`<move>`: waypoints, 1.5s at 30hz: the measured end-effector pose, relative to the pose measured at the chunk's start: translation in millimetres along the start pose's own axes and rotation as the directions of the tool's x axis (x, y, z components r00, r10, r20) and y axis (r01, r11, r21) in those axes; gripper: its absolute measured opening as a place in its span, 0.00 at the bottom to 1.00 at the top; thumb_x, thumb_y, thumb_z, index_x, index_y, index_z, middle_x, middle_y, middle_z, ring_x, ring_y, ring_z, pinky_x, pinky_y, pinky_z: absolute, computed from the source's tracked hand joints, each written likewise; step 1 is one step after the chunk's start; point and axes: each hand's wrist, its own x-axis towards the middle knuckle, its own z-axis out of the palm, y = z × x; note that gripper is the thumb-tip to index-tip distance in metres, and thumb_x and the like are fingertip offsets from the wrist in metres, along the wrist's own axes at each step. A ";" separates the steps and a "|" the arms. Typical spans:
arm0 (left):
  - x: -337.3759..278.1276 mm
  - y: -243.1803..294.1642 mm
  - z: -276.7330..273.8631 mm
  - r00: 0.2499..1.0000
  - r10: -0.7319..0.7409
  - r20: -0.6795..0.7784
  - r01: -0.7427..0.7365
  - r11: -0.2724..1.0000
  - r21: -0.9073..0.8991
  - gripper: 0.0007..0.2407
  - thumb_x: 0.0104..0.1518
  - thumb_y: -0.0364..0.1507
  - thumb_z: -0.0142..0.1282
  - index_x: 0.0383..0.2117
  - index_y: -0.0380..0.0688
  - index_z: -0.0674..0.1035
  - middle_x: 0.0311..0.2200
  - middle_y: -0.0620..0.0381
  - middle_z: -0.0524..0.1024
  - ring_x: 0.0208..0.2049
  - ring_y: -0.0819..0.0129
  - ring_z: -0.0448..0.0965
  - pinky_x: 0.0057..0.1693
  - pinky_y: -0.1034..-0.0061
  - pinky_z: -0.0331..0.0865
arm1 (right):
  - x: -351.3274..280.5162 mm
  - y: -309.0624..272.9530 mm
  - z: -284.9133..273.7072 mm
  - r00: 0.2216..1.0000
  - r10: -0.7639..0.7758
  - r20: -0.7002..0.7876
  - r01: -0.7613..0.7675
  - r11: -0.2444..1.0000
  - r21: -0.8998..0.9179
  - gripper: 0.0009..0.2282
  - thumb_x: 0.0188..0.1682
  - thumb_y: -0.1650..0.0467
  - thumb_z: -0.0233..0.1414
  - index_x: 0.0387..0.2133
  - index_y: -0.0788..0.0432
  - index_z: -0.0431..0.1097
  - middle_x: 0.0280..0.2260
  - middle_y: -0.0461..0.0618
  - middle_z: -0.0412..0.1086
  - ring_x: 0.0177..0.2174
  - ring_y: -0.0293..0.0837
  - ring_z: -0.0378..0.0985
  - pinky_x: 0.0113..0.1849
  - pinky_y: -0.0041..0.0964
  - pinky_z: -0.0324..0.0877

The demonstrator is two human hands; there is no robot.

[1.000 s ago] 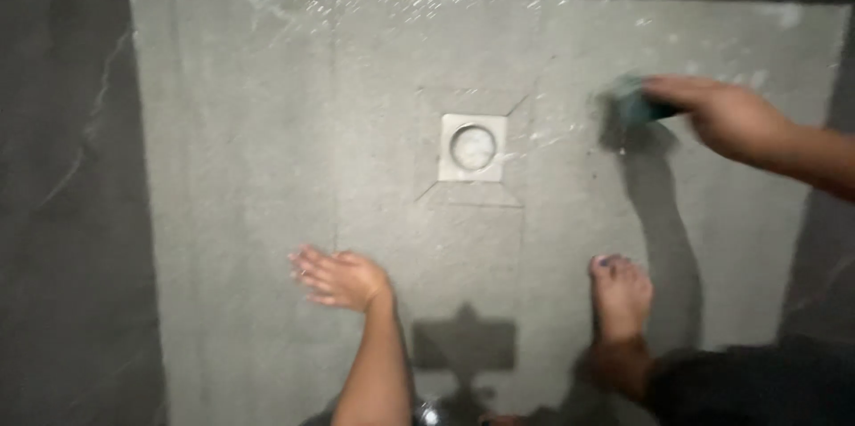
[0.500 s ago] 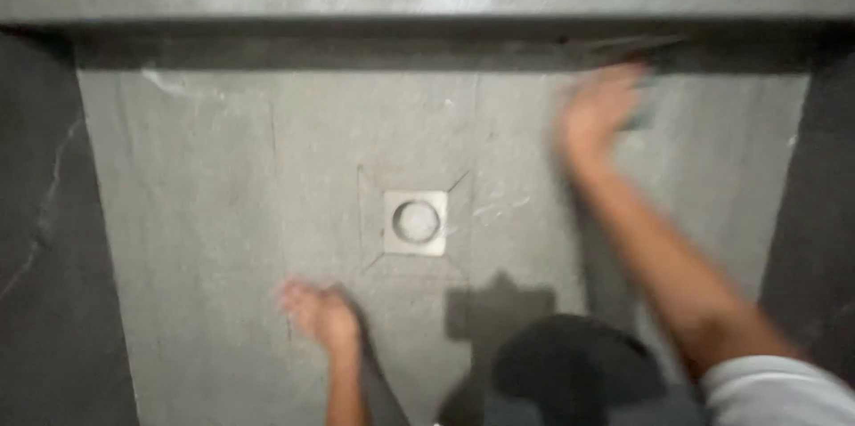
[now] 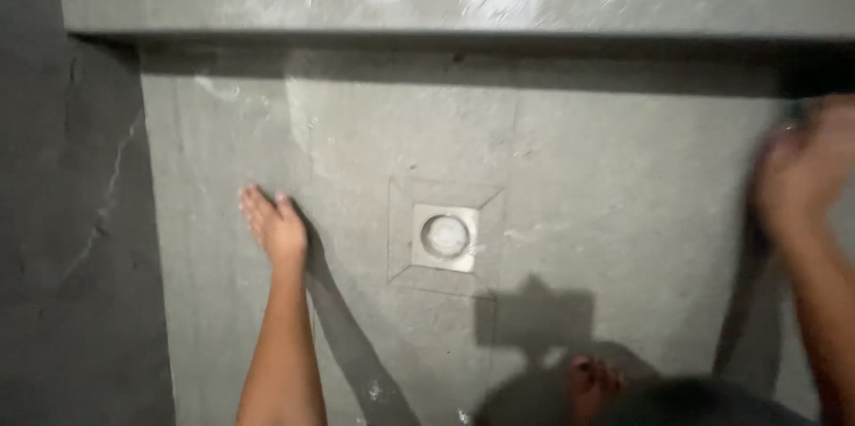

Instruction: Scrubbing a bathroom floor with a sponge and cleaning solution near a drain.

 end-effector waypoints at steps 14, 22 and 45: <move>-143.8 207.9 63.8 0.819 0.536 0.203 -0.496 0.840 -0.219 0.23 0.66 0.34 0.41 0.69 0.49 0.63 0.72 0.54 0.57 0.74 0.55 0.52 0.75 0.53 0.38 | 5.3 -257.5 24.7 0.798 -0.577 0.172 0.514 0.802 0.305 0.20 0.48 0.80 0.51 0.55 0.59 0.68 0.59 0.56 0.68 0.59 0.54 0.66 0.60 0.57 0.56; 54.5 36.5 14.6 0.984 0.095 -0.151 -0.091 0.995 0.029 0.28 0.69 0.35 0.47 0.71 0.33 0.53 0.73 0.41 0.48 0.74 0.47 0.44 0.75 0.58 0.41 | 120.5 -332.0 41.9 0.599 -0.800 -0.009 0.768 0.572 0.289 0.26 0.48 0.84 0.48 0.62 0.62 0.69 0.59 0.61 0.68 0.55 0.60 0.70 0.56 0.52 0.67; 75.5 181.9 28.7 0.898 0.436 0.055 -0.440 0.891 0.110 0.25 0.66 0.37 0.49 0.64 0.32 0.64 0.67 0.34 0.58 0.70 0.41 0.54 0.73 0.54 0.45 | 83.9 -348.3 78.4 0.745 -0.662 0.079 0.562 0.687 0.459 0.25 0.47 0.86 0.43 0.58 0.60 0.70 0.57 0.58 0.70 0.56 0.57 0.68 0.59 0.53 0.64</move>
